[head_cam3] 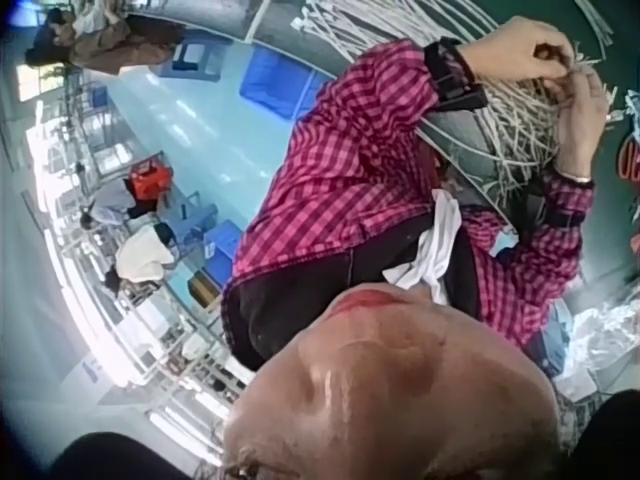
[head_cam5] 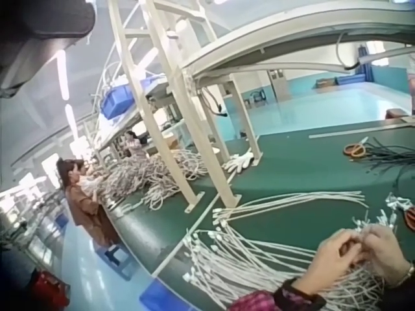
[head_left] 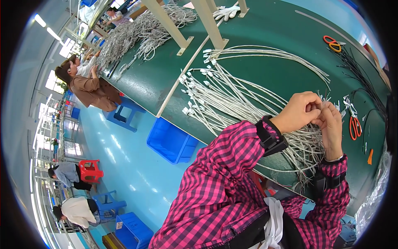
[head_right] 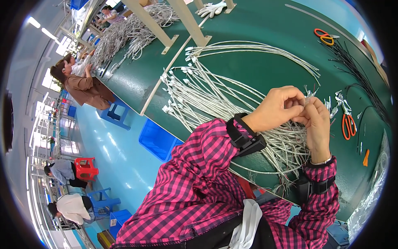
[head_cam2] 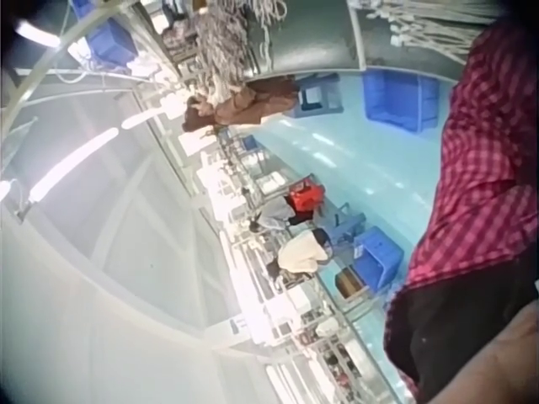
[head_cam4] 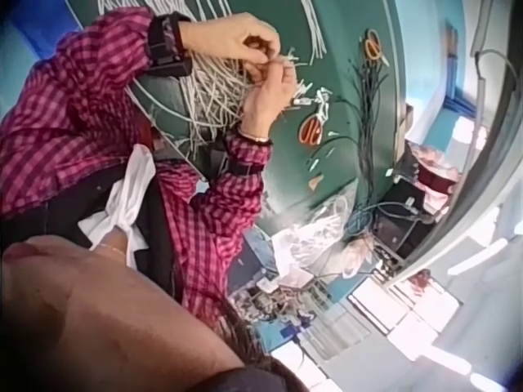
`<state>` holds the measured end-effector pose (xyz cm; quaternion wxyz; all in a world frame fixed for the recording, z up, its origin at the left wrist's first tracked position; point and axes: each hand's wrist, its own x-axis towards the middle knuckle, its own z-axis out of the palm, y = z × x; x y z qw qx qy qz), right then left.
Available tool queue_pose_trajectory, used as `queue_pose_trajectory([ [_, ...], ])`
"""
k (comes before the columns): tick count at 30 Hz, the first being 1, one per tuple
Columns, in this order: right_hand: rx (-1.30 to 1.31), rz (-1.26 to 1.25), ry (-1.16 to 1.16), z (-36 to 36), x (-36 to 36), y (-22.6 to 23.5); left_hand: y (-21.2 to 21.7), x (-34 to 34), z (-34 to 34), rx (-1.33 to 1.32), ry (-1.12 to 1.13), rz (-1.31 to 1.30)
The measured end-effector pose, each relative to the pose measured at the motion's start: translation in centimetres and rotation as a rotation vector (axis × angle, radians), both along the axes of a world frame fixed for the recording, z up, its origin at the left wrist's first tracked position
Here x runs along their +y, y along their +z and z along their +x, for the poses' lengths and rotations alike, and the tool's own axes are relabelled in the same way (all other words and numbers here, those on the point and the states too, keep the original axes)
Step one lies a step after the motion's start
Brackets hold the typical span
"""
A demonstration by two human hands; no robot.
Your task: The person picks up a wire from a bundle, pulls back the outer casing, and trims the excess material using shears. They then separate the inner colored wires and twist the exposed strands together by hand.
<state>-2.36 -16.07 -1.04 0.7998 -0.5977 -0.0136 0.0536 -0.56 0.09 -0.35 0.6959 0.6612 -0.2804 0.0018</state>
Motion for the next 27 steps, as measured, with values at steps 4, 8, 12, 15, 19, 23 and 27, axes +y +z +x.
queue_pose_trajectory([
  [4, -0.036, -0.058, -0.015, -0.3, 0.4, 0.5, 0.0, 0.1, 0.0, 0.101, -0.078, -0.003],
  [8, 0.056, 0.046, 0.042, -0.5, 0.2, 1.0, -0.1, 0.2, 0.3, 0.150, -0.145, -0.058],
  [12, -0.025, -0.023, -0.033, -0.5, 0.5, 0.7, -0.6, -0.1, 0.4, 0.121, -0.031, 0.011],
  [15, -0.090, -0.136, -0.054, -0.4, 0.6, 0.3, -0.7, 0.0, 0.3, -0.121, 0.097, 0.156],
  [19, -0.049, -0.107, -0.047, -0.3, 0.5, 0.2, -0.5, 0.1, 0.4, -0.147, 0.040, 0.159],
  [23, 0.056, 0.011, -0.003, -0.4, 0.5, 1.1, -0.5, 0.2, 0.6, 0.108, -0.158, -0.011],
  [27, 0.060, 0.054, 0.014, -0.5, 0.5, 1.1, -0.7, 0.6, 0.8, 0.265, -0.265, -0.129],
])
